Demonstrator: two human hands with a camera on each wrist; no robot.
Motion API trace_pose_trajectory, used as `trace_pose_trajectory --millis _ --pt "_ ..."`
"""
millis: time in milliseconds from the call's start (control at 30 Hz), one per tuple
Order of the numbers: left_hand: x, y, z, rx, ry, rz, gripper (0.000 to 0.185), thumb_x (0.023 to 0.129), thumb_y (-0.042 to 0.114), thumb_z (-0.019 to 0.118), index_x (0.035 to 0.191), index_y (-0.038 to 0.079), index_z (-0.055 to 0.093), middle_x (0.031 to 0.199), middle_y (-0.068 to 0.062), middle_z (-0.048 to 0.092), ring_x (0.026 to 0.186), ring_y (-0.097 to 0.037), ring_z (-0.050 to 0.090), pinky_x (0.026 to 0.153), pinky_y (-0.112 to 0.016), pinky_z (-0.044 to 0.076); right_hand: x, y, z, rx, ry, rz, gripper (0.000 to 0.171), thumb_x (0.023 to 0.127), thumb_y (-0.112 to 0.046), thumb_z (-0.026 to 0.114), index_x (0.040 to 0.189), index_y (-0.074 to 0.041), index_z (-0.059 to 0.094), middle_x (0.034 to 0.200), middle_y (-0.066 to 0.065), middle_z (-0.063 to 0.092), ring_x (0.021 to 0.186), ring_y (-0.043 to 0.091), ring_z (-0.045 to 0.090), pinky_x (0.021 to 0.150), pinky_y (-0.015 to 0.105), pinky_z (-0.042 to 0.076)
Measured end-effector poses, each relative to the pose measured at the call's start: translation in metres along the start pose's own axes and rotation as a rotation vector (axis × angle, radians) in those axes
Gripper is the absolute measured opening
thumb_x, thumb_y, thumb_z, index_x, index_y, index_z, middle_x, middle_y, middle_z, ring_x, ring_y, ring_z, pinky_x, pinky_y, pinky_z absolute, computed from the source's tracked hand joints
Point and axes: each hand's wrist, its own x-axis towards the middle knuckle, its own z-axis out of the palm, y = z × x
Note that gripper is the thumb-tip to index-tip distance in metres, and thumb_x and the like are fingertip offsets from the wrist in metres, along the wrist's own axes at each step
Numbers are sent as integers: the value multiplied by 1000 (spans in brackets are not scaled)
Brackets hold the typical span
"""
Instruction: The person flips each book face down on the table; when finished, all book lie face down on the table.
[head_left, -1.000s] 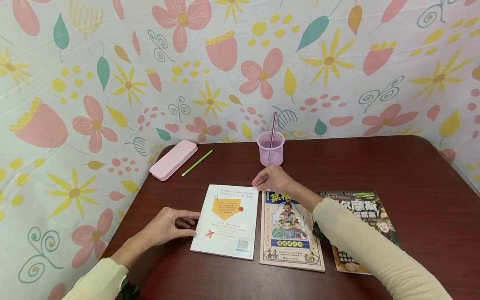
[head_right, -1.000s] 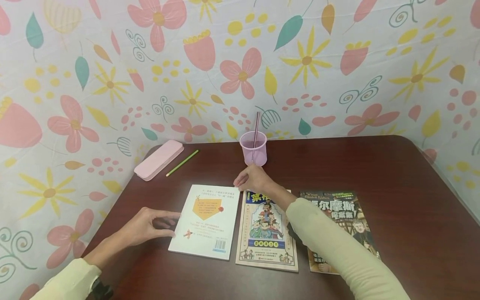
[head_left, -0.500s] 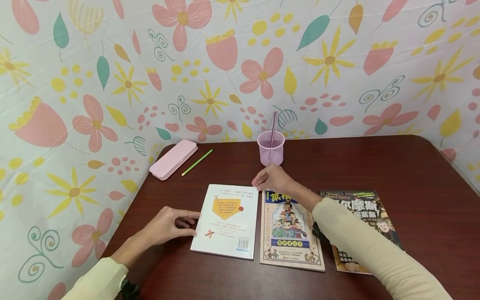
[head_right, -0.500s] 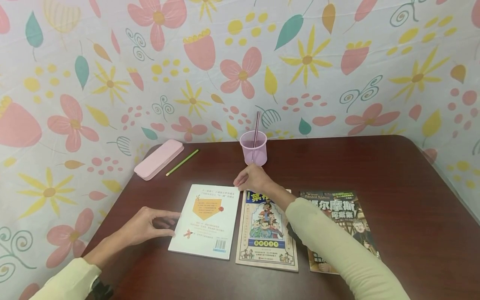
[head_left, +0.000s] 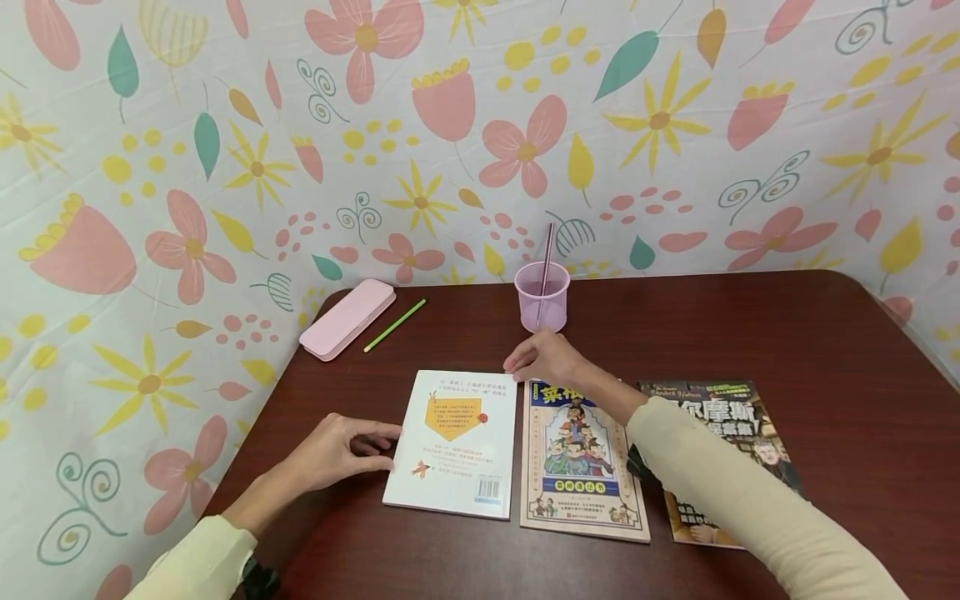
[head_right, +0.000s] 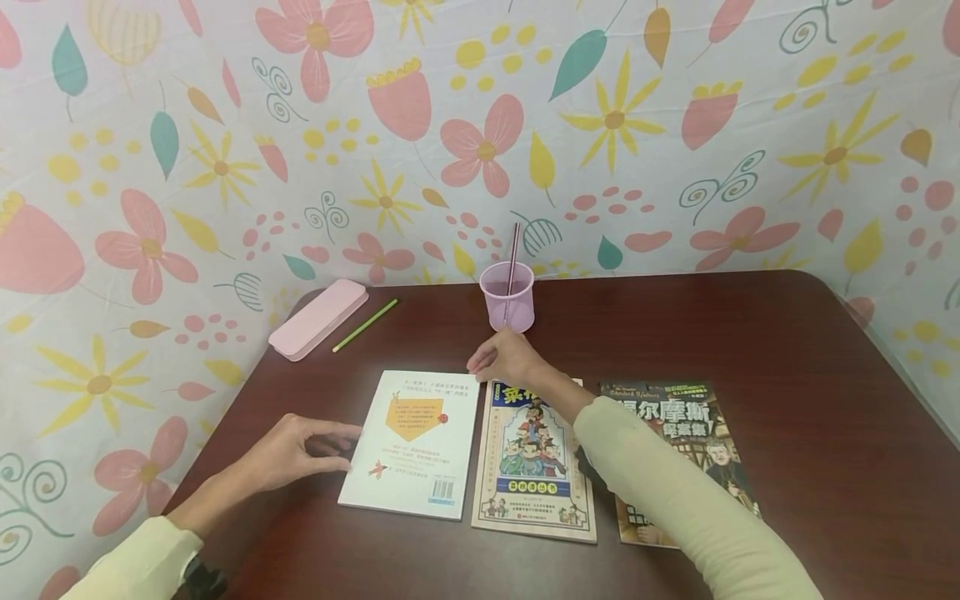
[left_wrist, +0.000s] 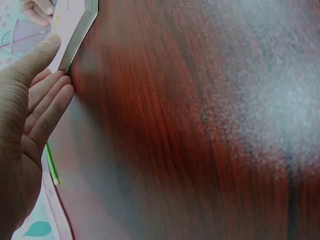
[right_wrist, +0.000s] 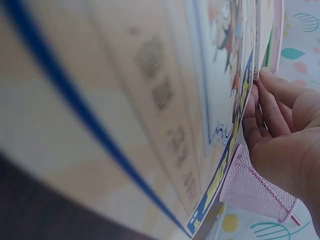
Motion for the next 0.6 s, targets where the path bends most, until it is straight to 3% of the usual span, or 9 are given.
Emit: trace_pose_trajectory --millis 133,300,433,600 --pt "2 3 -4 108 45 -41 41 93 26 86 130 11 77 119 2 78 98 -8 75 83 -26 62 -6 1 -5 -26 -21 -45 24 93 4 79 117 5 78 111 15 79 108 31 75 93 41 62" --pt "10 5 -14 257 164 -68 43 95 25 83 134 10 74 123 2 77 103 -10 75 89 -38 62 -16 7 -14 -66 -27 -86 34 94 0 79 127 5 73 117 16 77 108 31 73 91 41 62" --pt "18 11 -20 317 234 -37 52 95 25 84 142 9 69 132 -2 74 112 -21 74 94 -46 60 -26 13 -22 -92 -32 -99 36 95 -3 80 129 5 72 118 16 77 100 27 71 88 40 62" --pt "34 25 -18 365 252 46 67 94 25 85 153 6 57 146 -9 65 128 -29 67 102 -49 56 -43 18 -30 -147 -19 -116 38 94 -4 81 130 4 72 121 17 75 101 27 68 89 43 60"
